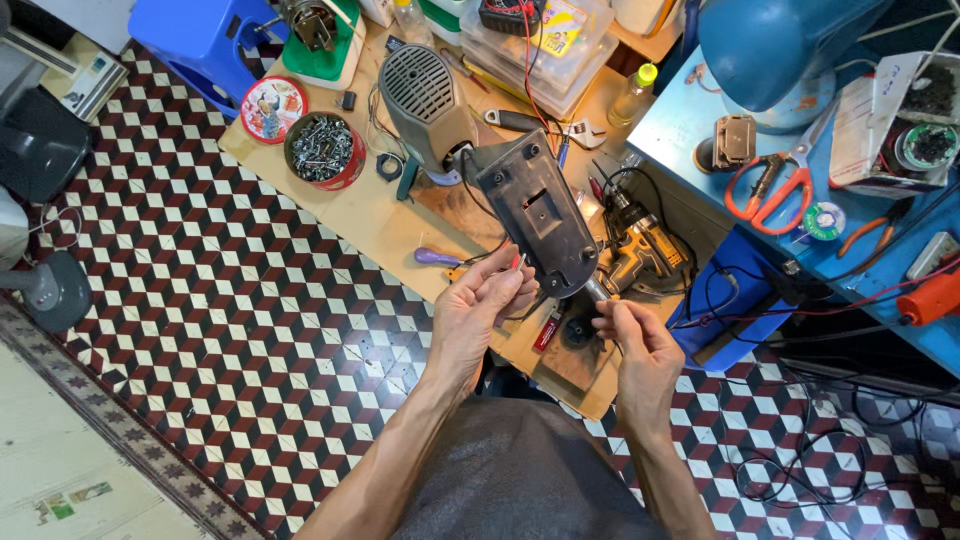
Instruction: The person uses a cordless drill to fasten screws into a black plastic housing on a workbench. They repeatedly select screws from a tin, position them, and drive them in, then briefly inspect the housing and reach for additional parts from a shelf.
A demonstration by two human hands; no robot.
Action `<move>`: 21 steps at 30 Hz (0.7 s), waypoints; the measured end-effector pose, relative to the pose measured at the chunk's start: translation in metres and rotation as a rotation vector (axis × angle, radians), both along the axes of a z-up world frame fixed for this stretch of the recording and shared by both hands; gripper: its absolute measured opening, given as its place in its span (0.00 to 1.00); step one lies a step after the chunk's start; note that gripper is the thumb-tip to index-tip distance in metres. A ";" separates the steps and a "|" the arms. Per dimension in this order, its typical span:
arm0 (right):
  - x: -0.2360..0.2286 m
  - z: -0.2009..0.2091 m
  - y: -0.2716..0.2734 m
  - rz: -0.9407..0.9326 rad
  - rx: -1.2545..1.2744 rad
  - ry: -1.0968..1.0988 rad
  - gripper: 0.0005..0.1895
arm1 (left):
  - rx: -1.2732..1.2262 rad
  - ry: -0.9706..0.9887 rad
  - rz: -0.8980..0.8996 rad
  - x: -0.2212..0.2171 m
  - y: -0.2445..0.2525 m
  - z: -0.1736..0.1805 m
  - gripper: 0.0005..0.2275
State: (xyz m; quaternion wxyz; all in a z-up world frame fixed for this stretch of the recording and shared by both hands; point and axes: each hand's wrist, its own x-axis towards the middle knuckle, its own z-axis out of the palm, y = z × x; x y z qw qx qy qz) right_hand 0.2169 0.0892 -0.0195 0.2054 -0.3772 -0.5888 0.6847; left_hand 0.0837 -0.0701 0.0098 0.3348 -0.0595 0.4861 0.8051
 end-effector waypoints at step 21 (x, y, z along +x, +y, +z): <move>-0.197 -0.039 -0.185 0.311 -0.170 0.020 0.10 | -0.205 0.092 -0.048 -0.117 -0.163 -0.075 0.11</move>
